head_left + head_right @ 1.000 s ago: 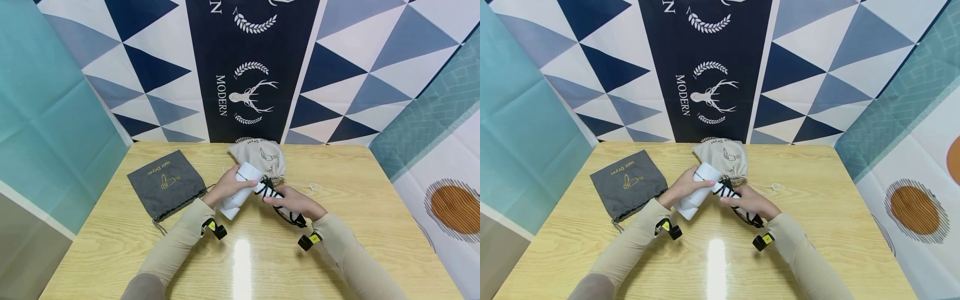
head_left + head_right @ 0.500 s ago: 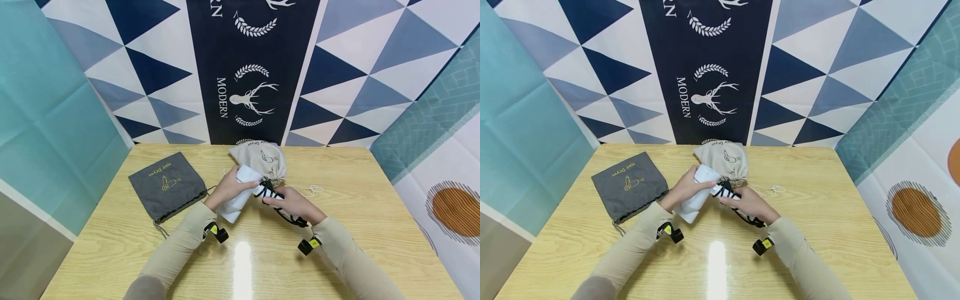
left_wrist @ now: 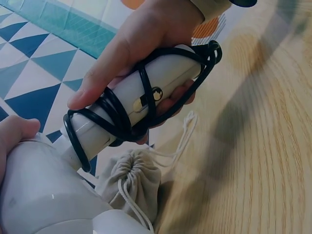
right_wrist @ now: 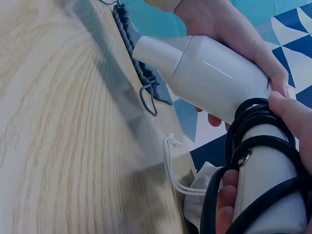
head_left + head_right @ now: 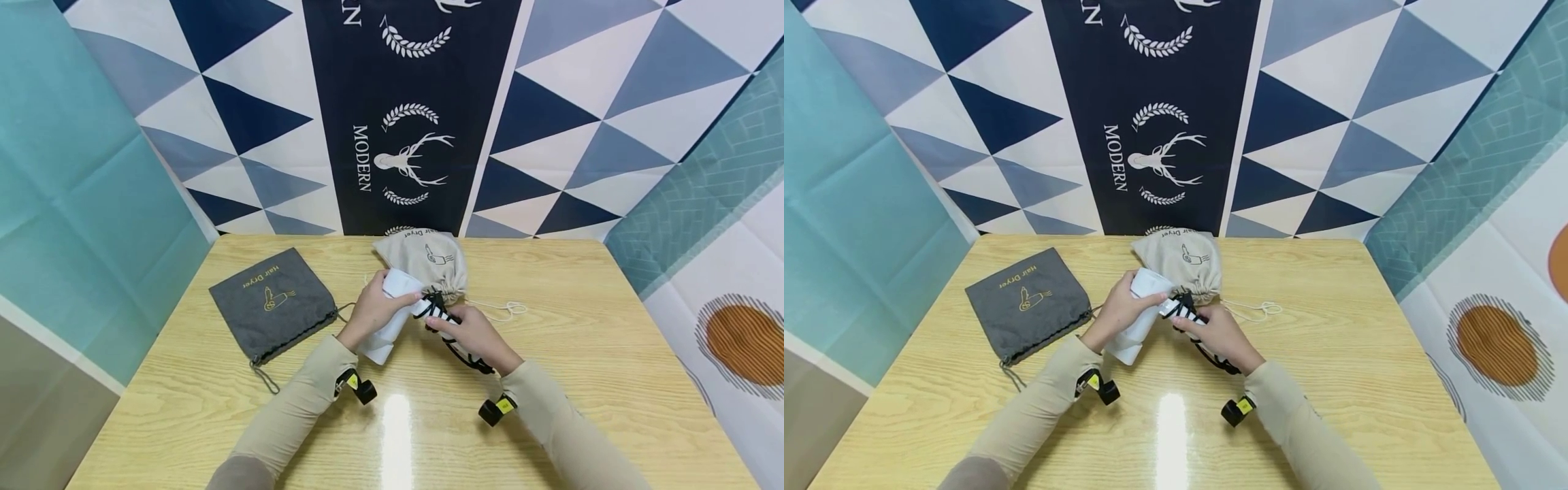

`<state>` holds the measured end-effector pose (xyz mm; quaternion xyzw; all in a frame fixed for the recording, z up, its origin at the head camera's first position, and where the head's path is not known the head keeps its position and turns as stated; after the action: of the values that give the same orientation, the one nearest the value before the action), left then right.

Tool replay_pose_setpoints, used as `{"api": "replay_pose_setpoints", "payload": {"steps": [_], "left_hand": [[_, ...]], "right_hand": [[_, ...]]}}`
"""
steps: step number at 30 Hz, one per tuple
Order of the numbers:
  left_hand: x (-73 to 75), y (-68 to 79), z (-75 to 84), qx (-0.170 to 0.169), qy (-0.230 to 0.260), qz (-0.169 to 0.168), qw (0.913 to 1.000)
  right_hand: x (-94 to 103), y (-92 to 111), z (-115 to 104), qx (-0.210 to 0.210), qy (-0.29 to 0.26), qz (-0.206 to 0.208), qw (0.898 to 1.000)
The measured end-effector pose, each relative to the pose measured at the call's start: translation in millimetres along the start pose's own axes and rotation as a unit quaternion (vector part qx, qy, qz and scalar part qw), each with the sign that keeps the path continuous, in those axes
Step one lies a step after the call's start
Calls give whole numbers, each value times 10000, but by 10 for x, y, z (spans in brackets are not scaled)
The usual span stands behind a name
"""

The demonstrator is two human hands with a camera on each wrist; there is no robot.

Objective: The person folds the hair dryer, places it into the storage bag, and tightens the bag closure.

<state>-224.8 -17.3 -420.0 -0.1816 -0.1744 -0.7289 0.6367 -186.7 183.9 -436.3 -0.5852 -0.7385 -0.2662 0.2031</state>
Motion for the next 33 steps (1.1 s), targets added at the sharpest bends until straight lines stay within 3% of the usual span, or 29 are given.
{"api": "replay_pose_setpoints", "payload": {"steps": [8, 15, 25, 33], "left_hand": [[24, -6, 19, 42, 324, 454, 9984], [-60, -19, 18, 311, 1358, 777, 9872], [-89, 2, -55, 552, 1441, 572, 9864], [-63, -17, -50, 520, 1796, 533, 9809]], "right_hand": [[-43, -10, -84, -166, -576, 546, 9967], [-178, -42, -183, -439, -1647, 1119, 9790], [-216, -48, -85, -440, -1364, 1045, 9841], [-111, -70, -85, -81, -1063, 855, 9906]]}}
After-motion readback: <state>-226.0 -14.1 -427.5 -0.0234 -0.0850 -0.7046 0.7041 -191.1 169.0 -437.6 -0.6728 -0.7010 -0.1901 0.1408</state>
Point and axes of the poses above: each hand's wrist, its own y-axis away from the middle knuckle, its own x-axis out of the back of the hand, z = x × y, the point moved 3 cm from there along -y, towards the middle knuckle
